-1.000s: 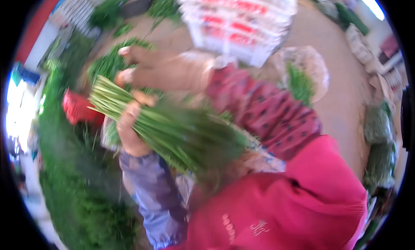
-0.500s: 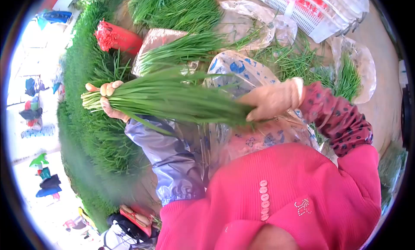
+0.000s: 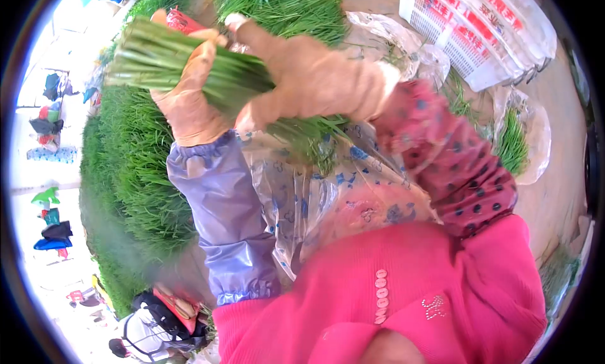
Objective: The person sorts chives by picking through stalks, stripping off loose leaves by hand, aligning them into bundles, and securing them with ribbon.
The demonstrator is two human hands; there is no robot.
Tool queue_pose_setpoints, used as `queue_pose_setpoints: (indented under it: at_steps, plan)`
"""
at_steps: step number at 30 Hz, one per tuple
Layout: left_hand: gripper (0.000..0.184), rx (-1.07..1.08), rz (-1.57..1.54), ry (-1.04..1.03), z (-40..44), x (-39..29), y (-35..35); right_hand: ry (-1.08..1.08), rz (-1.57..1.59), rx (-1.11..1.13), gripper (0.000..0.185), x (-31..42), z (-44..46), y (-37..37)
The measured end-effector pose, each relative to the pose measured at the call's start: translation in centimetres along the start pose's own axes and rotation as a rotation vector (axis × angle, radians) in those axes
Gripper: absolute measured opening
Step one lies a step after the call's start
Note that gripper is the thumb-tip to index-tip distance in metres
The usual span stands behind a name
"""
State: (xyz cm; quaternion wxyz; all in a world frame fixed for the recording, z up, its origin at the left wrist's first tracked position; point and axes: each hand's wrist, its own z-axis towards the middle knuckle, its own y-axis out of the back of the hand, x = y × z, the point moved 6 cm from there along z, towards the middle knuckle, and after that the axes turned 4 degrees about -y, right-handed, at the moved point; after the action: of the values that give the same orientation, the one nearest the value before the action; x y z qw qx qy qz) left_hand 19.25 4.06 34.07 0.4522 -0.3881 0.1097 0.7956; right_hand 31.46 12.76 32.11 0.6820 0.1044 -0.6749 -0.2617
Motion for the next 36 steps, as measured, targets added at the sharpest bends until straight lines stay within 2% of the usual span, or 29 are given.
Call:
queue_pose_setpoints:
  at_steps: [1, 2, 3, 4, 6, 8, 10, 12, 14, 15, 17, 18, 20, 22, 24, 25, 27, 29, 30, 32, 33, 34, 35, 36]
  plan:
    - [0.072, -0.083, -0.114, -0.008, -0.2, -0.6, -1.6, 0.013, -0.014, 0.014, 0.098, -0.1, 0.5, -1.0]
    - [0.068, -0.114, -0.022, -0.013, -0.1, -0.8, -1.9, 0.132, -0.053, -0.155, 0.099, -0.4, 0.9, -1.6]
    - [0.061, -0.131, -0.132, -0.005, -0.2, -0.6, -2.3, 0.262, -0.090, -0.313, 0.101, -0.3, 1.2, -2.1]
    - [0.054, -0.156, -0.238, -0.010, -0.2, -0.6, -2.5, 0.298, -0.110, -0.269, 0.101, -0.6, 1.7, -2.8]
    - [0.040, -0.331, -0.415, 0.260, -1.1, 1.9, -2.0, 0.461, -0.013, -0.393, 0.097, -1.0, 1.3, -1.2]
    - [0.027, -0.573, -0.515, 0.324, -2.6, 4.2, -2.2, 0.217, -0.183, -0.311, 0.092, -2.0, 1.9, -0.5]
    - [0.026, -0.690, -0.653, 0.389, -3.2, 7.7, -2.8, 0.030, -0.368, -0.273, 0.083, -3.1, 2.2, 0.8]
    - [0.029, -0.686, -0.741, 0.516, -4.3, 9.6, -4.4, 0.056, -0.576, -0.237, 0.073, -4.4, 2.0, 2.2]
    - [0.037, -0.632, -0.583, 0.624, -6.2, 11.7, -5.2, -0.155, -0.627, -0.123, 0.066, -6.2, 1.1, 3.8]
    - [0.040, -0.614, -0.532, 0.660, -7.1, 12.5, -5.2, -0.152, -0.636, -0.113, 0.066, -6.7, 0.8, 4.8]
    - [0.066, -0.307, -0.560, 0.749, -8.2, 13.6, -5.8, -0.268, -0.760, -0.030, 0.067, -9.0, 0.5, 6.3]
    - [0.066, -0.314, -0.568, 0.766, -8.4, 14.0, -5.3, -0.284, -0.757, -0.017, 0.067, -9.7, 0.8, 7.1]
    - [0.087, -0.593, -0.400, 0.926, -10.5, 15.6, -2.1, -0.454, -0.848, 0.057, 0.066, -13.2, 1.5, 7.7]
    - [0.095, -0.774, -0.352, 1.002, -11.8, 17.3, 1.2, -0.454, -0.824, 0.076, 0.064, -16.3, 3.3, 7.5]
    - [0.087, -0.958, -0.211, 0.929, -13.3, 20.8, 4.3, -0.459, -0.714, 0.082, 0.062, -18.5, 6.3, 6.3]
    - [0.079, -0.996, 0.037, 0.974, -15.5, 24.9, 6.4, -0.420, -0.616, 0.079, 0.059, -16.8, 8.1, 5.0]
    - [0.069, -1.035, 0.125, 1.076, -14.9, 24.8, 8.4, -0.343, -0.606, 0.082, 0.059, -17.4, 12.1, 2.8]
    - [0.058, -0.998, 0.251, 1.190, -14.1, 24.8, 10.3, -0.446, -0.649, 0.159, 0.058, -18.6, 16.7, 0.1]
    - [0.058, -0.991, 0.264, 1.198, -14.5, 26.7, 11.5, -0.413, -0.635, 0.159, 0.060, -19.0, 18.8, -1.1]
    - [0.053, -1.242, 0.291, 1.101, -16.8, 30.4, 14.4, -0.393, -0.623, 0.209, 0.062, -18.9, 22.1, -3.8]
    - [0.049, -1.238, 0.261, 1.202, -15.3, 28.9, 14.7, -0.405, -0.625, 0.257, 0.061, -18.5, 23.8, -5.1]
    - [0.047, -1.244, 0.307, 1.202, -17.1, 31.7, 16.9, -0.318, -0.553, 0.226, 0.059, -19.0, 25.3, -6.6]
    - [0.042, -1.160, 0.385, 1.218, -17.5, 33.3, 18.6, -0.242, -0.484, 0.184, 0.057, -19.6, 26.3, -7.7]
    - [0.038, -0.745, 0.700, 1.312, -17.1, 34.0, 20.4, -0.009, -0.435, 0.103, 0.044, -17.7, 26.5, -8.3]
